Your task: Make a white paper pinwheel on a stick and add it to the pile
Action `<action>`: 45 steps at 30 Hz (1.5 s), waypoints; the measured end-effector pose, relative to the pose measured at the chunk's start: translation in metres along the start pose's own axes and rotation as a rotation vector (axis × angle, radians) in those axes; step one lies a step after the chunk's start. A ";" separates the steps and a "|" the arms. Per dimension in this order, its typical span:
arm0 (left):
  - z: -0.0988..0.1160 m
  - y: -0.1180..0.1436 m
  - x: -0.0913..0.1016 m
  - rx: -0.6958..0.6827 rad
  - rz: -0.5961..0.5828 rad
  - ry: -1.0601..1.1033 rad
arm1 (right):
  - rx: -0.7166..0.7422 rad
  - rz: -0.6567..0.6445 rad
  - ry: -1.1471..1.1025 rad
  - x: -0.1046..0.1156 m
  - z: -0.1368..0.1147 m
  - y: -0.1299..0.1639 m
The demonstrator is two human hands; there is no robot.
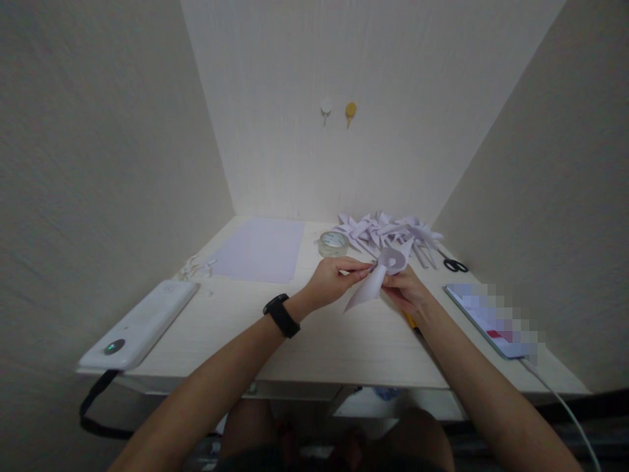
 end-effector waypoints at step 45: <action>0.061 0.021 0.013 -0.511 -0.041 -0.219 | 1.233 0.129 0.965 -0.055 -0.094 0.088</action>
Point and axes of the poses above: each hand's wrist, its own y-axis away from the middle knuckle, its own x-axis out of the back of the hand, z = x × y, the point moved 10 cm from there along -y, towards the middle knuckle, and after that the axes turned 8 degrees about z, right-handed, at the moved point
